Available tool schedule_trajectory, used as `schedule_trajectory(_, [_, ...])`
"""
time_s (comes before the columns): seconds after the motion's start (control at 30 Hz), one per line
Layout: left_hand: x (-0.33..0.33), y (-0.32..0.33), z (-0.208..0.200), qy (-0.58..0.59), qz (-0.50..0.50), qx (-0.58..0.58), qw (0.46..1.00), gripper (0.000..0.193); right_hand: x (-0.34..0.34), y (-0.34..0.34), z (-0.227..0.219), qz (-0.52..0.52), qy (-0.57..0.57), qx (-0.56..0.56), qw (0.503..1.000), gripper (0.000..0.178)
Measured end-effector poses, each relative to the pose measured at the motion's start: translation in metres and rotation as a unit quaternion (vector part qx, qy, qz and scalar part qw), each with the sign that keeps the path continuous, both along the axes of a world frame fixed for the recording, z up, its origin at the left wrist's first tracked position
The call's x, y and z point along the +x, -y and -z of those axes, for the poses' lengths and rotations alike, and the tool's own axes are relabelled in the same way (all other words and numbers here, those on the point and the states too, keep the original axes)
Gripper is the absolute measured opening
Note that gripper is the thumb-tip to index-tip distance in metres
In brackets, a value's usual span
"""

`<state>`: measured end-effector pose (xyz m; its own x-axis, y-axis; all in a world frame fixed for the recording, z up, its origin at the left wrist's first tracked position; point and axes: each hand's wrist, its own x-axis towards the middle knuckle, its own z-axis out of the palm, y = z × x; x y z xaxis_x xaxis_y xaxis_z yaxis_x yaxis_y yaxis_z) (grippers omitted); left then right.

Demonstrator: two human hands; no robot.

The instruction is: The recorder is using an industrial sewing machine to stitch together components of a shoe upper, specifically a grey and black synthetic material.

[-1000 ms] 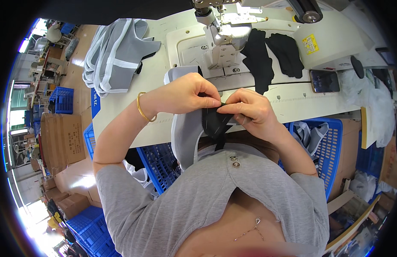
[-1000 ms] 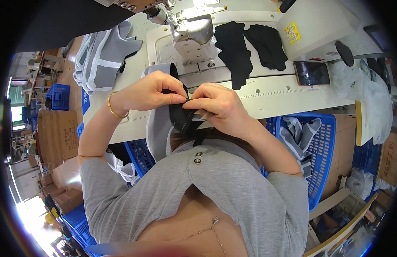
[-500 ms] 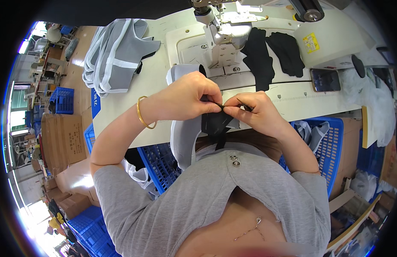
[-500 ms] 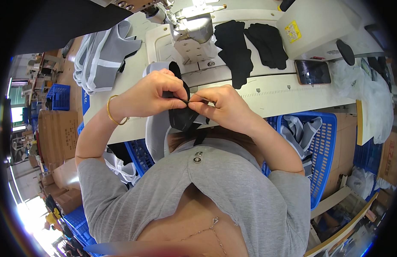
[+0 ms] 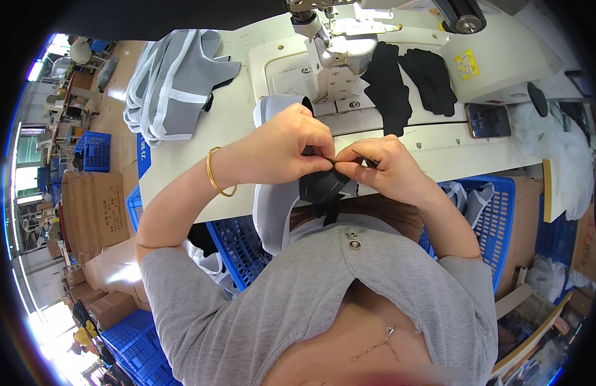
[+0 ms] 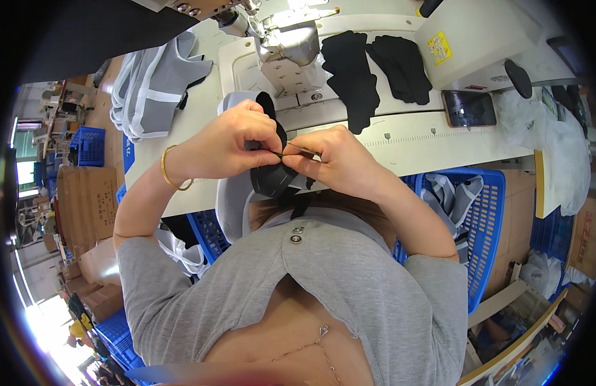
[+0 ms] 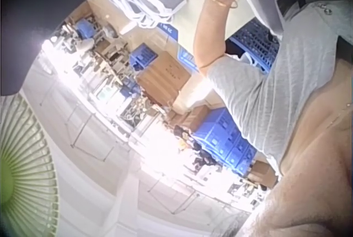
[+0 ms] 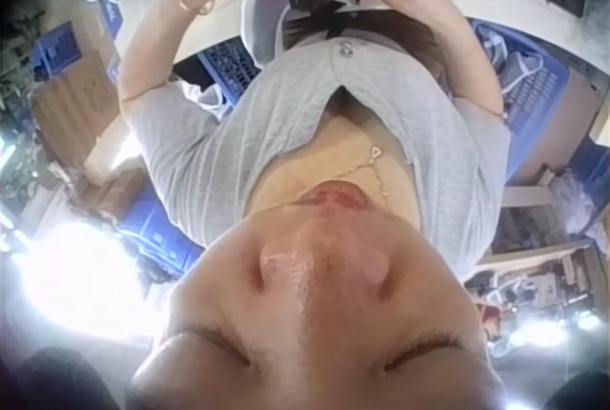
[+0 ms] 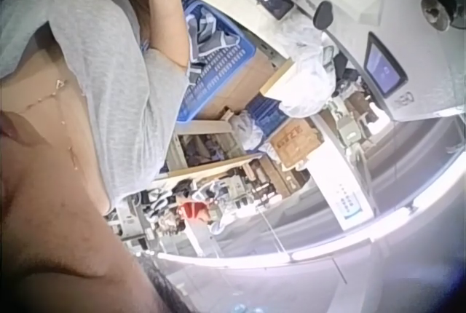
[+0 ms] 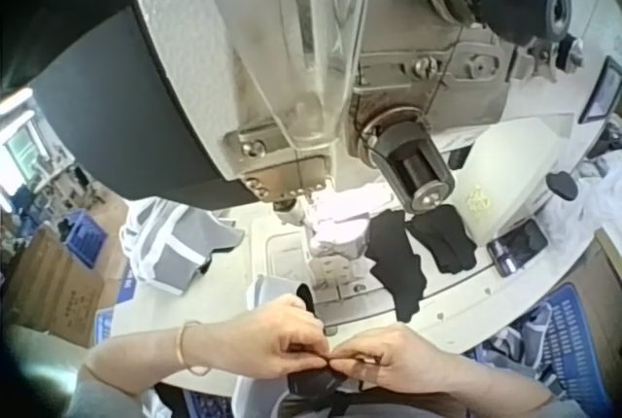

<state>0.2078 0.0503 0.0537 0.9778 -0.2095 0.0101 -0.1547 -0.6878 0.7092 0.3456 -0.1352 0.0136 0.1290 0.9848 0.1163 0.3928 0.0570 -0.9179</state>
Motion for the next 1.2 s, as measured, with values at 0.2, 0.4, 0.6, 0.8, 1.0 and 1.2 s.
schedule_trajectory(0.2, [-0.006, -0.008, 0.001, 0.011, -0.02, 0.042, 0.999, 0.013, -0.002, 0.003, 0.003, 0.014, 0.101, 0.091, 0.991, 0.011])
schedule_trajectory(0.4, [-0.014, 0.004, -0.003, 0.145, -0.207, 0.041, 0.967, 0.012, -0.001, 0.008, 0.005, 0.038, 0.122, 0.116, 0.985, 0.009])
schedule_trajectory(0.6, [-0.025, 0.015, -0.004, -0.177, -0.285, -0.144, 0.931, 0.022, -0.005, 0.006, 0.001, 0.043, 0.141, 0.14, 0.979, 0.011])
schedule_trajectory(0.8, [-0.012, 0.009, 0.001, -0.242, -0.302, -0.256, 0.886, 0.011, -0.004, 0.008, -0.001, 0.047, 0.154, 0.136, 0.978, 0.01])
schedule_trajectory(1.0, [-0.016, 0.005, 0.015, 0.117, -0.16, -0.058, 0.978, 0.015, -0.004, 0.014, -0.003, 0.053, 0.133, 0.103, 0.984, 0.02])
schedule_trajectory(1.2, [-0.011, -0.004, 0.019, 0.081, -0.115, 0.064, 0.988, 0.019, -0.003, 0.014, 0.0, 0.051, 0.15, 0.113, 0.981, 0.02])
